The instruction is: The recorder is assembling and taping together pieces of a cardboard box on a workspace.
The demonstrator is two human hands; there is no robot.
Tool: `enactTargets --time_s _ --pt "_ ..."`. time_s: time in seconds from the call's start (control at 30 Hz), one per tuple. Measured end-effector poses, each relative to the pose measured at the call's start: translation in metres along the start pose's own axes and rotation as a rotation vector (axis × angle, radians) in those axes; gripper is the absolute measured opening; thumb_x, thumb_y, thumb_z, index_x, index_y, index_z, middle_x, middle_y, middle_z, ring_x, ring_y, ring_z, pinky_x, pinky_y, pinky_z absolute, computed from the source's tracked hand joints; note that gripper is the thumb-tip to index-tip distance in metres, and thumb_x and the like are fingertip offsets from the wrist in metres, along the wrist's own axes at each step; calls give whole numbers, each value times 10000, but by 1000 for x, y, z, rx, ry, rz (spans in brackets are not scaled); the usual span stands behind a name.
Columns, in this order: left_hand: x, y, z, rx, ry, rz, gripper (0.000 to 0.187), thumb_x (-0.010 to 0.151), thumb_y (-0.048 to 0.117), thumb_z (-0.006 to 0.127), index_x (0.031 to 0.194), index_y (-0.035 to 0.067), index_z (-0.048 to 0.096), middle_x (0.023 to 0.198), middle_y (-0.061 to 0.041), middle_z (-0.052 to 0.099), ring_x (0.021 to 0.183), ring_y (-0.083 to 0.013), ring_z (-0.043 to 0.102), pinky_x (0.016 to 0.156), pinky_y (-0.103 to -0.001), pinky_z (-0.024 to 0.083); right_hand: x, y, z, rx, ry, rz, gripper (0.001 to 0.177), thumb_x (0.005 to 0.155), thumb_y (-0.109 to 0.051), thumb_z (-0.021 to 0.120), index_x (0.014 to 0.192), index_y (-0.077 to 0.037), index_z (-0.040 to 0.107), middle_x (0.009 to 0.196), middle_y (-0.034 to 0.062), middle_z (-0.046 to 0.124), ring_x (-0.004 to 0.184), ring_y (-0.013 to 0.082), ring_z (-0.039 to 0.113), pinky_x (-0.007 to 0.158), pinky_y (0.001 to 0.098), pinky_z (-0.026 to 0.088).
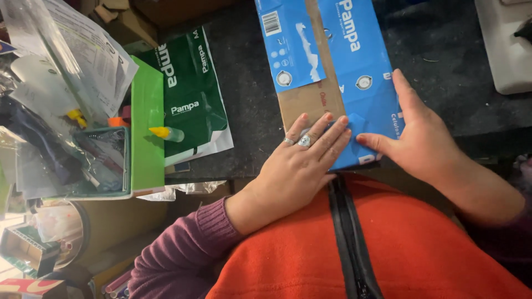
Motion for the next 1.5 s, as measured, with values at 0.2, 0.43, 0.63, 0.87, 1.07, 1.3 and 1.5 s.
enactTargets --time_s 0.2,0.43,0.63,0.87,1.07,1.3,1.5 --pt "15 9 -5 20 -17 20 835 841 343 723 1545 28 401 1626 -155 380 1529 -327 341 1260 -548 220 -7 9 0 172 18 40 806 959 -186 674 1604 54 254 1415 315 575 1220 377 654 984 407 518" --pt "29 18 6 55 -37 -22 835 855 332 715 1537 -23 388 1642 -204 354 1543 -363 306 1264 -539 216 -8 14 1 218 -4 -34 708 1013 -117 568 1602 80 229 1450 339 539 1285 404 606 1043 426 477" --pt "44 14 1 100 -36 -141 1072 755 529 765 1501 -125 360 1598 -306 327 1535 -436 241 1248 -557 181 -9 13 2 247 -35 -107 713 1029 -125 552 1605 87 191 1517 357 470 1375 425 537 1105 433 431" --pt "13 -2 -28 -59 299 -345 1399 673 661 864 1531 -174 139 1608 -423 132 1539 -550 94 1270 -603 99 1 19 -4 344 -165 63 806 1003 -242 592 1614 46 153 1509 286 502 1351 339 561 1076 400 446" --pt "-27 -23 1 -426 218 -698 1335 750 456 914 1539 -180 45 1591 -420 215 1512 -496 253 1203 -457 302 13 6 -15 368 -313 135 935 880 -315 701 1617 -31 200 1446 210 579 1278 276 614 1018 380 491" --pt "-30 -26 -21 -664 365 -581 1195 750 248 912 1596 -98 143 1542 -286 489 1441 -346 520 1154 -373 439 19 -17 -31 302 -366 123 1019 775 -359 783 1594 -59 256 1329 172 664 1175 256 686 968 372 535" --pt "-53 -43 -31 -726 318 -649 1161 699 210 907 1596 -65 223 1468 -237 560 1353 -289 586 1109 -350 467 15 -20 -32 287 -394 -86 1001 796 -363 785 1577 20 289 1413 223 613 1305 312 601 1036 406 463"
Point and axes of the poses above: each hand's wrist, its own x-axis towards the middle knuckle, its own z-axis out of the palm, y = z × x, the point moved 4 cm from there along x, towards the middle knuckle
